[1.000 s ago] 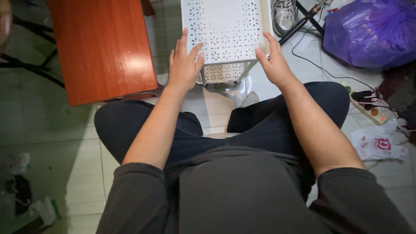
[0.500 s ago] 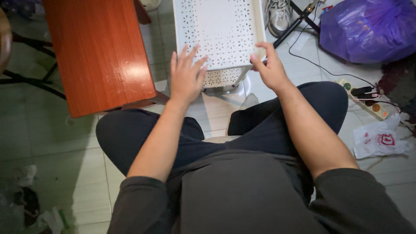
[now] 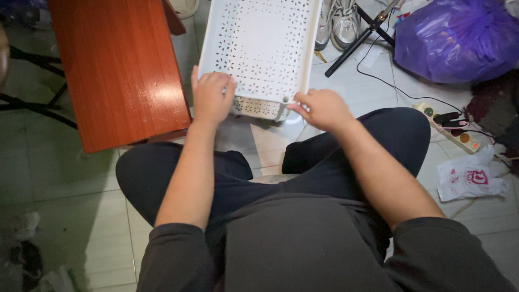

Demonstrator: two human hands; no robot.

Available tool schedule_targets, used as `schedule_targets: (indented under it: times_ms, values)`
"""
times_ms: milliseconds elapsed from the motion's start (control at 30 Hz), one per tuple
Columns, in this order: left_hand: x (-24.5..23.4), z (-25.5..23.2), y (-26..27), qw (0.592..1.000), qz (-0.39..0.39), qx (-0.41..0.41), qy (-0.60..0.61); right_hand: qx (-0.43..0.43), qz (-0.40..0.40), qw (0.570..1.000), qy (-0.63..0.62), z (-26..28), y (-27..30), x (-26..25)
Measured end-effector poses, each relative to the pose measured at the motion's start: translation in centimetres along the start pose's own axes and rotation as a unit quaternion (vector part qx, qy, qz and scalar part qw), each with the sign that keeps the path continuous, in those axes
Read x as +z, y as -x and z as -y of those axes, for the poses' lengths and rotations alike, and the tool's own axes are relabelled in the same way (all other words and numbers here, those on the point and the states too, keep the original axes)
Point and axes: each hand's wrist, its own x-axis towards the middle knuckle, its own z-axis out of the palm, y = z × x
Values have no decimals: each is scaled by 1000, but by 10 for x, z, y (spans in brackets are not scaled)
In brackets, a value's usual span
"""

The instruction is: The person assembles a two-tier white plastic storage rack by inserting four vertical poles into the bottom tray, placing the top tray over the poles, and securing the structure. The person then disassembles the rack by removing the top tray and poles, then reassembles it again.

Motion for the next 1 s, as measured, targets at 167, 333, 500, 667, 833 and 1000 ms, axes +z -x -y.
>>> schedule_targets:
  times_ms: [167,333,500,667,833,1000]
  values:
    - [-2,-8,4,997,-18,-22,-67,-34,49,998,-8,16,2,9]
    - [16,-51,10,997,6,61,-36,-27,51,998,-41,9,1,-2]
    - [36,-94,25,990,59,114,48,17,-91,994,-66,-4,-1,-11]
    - [36,-103,26,982,99,141,80,65,-148,984,-71,-11,-9,-14]
    - [32,-93,19,984,93,128,87,52,-126,986,-99,-6,-17,-9]
    - [19,-68,4,984,107,112,89,19,-76,992,-99,-2,-19,-6]
